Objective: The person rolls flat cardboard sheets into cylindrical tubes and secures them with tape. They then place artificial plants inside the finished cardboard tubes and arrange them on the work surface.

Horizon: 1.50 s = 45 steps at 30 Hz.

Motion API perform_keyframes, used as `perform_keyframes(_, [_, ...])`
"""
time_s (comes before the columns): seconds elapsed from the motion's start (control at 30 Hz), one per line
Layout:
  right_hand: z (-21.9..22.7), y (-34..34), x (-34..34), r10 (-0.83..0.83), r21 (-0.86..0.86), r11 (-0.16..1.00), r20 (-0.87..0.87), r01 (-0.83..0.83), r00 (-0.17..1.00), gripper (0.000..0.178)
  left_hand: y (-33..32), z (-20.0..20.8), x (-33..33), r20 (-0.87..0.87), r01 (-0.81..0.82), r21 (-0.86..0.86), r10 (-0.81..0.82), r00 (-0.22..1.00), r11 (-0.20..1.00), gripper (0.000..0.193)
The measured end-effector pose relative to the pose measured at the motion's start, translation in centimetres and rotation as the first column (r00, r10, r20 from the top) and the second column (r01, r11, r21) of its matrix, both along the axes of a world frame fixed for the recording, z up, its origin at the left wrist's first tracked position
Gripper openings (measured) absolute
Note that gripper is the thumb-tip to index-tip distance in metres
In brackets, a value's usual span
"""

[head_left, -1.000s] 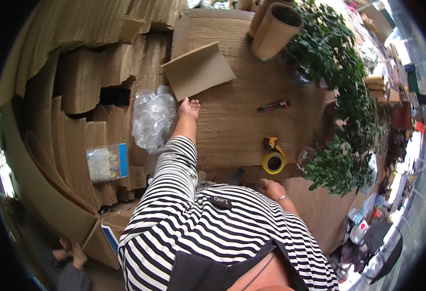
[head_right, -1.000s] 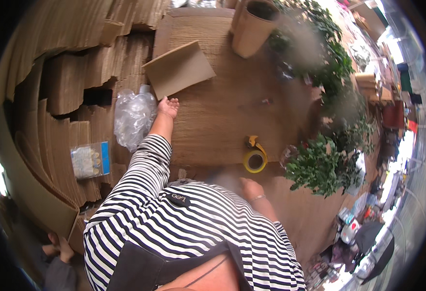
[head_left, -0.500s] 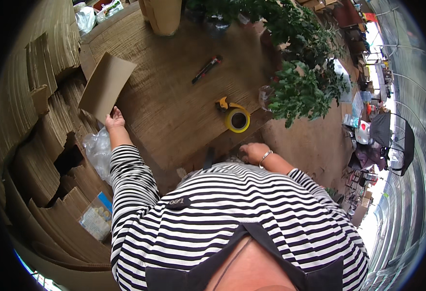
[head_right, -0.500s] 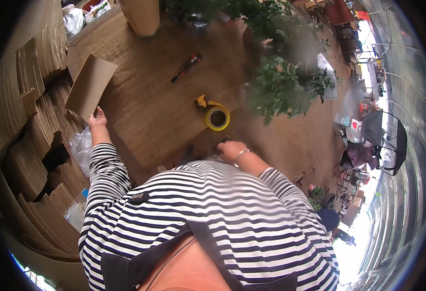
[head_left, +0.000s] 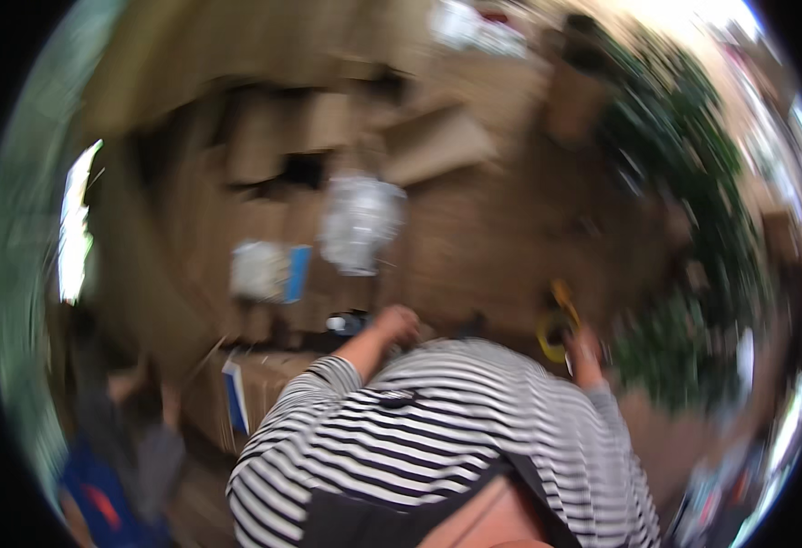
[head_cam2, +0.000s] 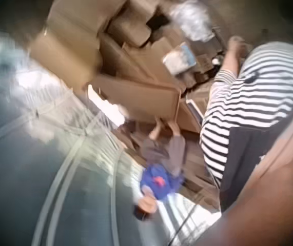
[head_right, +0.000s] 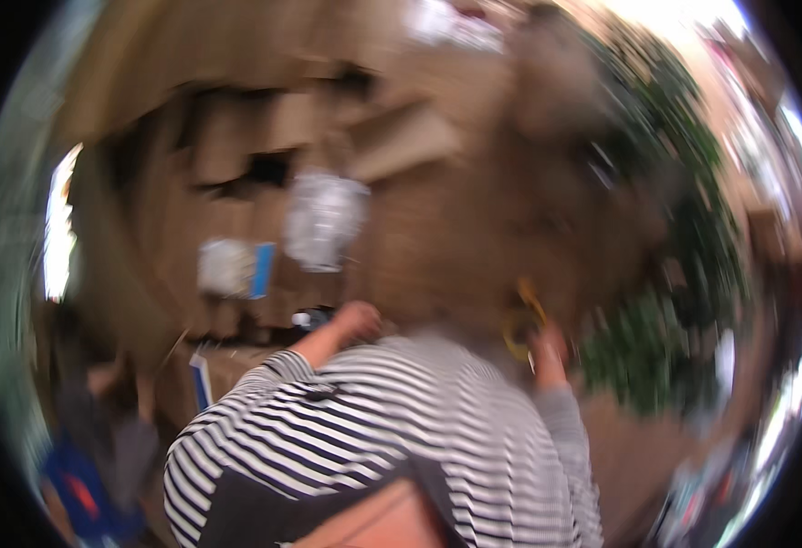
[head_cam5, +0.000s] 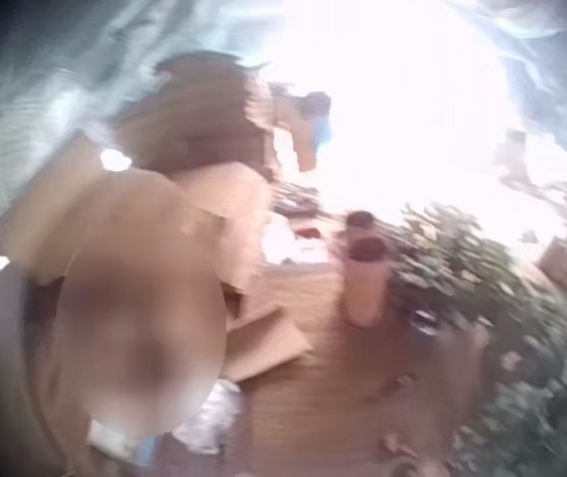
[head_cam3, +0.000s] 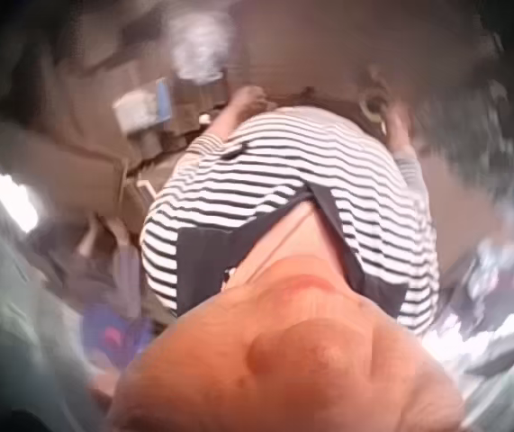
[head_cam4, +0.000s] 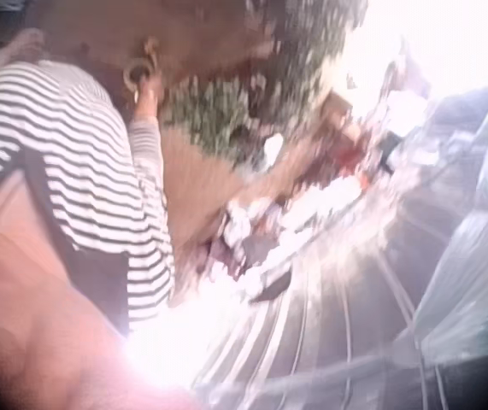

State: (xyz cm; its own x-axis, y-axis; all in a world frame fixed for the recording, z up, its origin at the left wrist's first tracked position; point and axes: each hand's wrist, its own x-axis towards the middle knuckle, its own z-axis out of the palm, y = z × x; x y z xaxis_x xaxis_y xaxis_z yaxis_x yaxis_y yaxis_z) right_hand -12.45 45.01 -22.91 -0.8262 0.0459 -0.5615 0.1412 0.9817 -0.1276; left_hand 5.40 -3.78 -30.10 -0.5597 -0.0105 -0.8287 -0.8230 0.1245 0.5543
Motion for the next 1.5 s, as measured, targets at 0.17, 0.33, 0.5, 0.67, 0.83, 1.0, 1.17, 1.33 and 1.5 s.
perform_keyframes(0.17, [-3.6,-0.1,-1.9,0.033,0.160,0.985,0.188,-0.064,0.982,0.037,0.8,9.9,3.1,0.042,-0.211,-0.168,0.221,0.974,0.963,0.030])
perform_keyframes(0.33, [-5.3,-1.8,-2.8,0.158,0.081,0.984,0.004,-0.158,0.987,0.036,3.0,10.9,7.7,-0.274,-0.584,-0.230,0.524,0.806,0.778,0.028])
perform_keyframes(0.5, [-5.9,-2.5,-4.6,0.252,0.020,0.968,-0.085,-0.251,0.964,0.036,5.4,14.9,9.3,-0.410,-0.827,-0.057,0.742,0.530,0.559,0.025])
perform_keyframes(0.67, [-5.0,-3.6,-4.9,0.362,-0.028,0.930,-0.111,-0.367,0.925,0.035,-0.1,21.8,11.1,-0.578,-0.925,0.322,0.816,-0.025,0.200,0.027])
perform_keyframes(0.83, [-3.6,-4.8,-4.0,0.467,-0.052,0.878,-0.134,-0.477,0.874,0.034,-8.8,28.8,12.6,-0.327,-0.626,0.766,0.751,-0.573,-0.144,0.034])
perform_keyframes(1.0, [-2.3,-6.1,-2.8,0.569,-0.104,0.801,-0.175,-0.590,0.804,0.034,-14.8,31.3,13.4,-0.235,-0.505,0.856,0.784,-0.575,-0.113,0.032])
perform_keyframes(1.17, [0.2,-8.9,-2.4,0.667,-0.218,0.619,-0.360,-0.754,0.652,0.033,-15.4,31.4,10.4,-0.252,-0.408,0.910,0.688,-0.680,-0.070,0.020])
perform_keyframes(1.33, [10.0,-20.2,0.8,0.742,-0.360,0.298,-0.496,-0.884,0.452,0.019,-13.5,31.0,12.3,-0.217,-0.384,0.920,0.721,-0.658,-0.073,0.017])
perform_keyframes(1.5, [18.8,-28.3,5.6,0.765,-0.620,0.225,-0.365,-0.752,0.530,0.035,-11.1,31.7,13.4,-0.240,-0.265,0.961,0.713,-0.659,0.079,0.022])
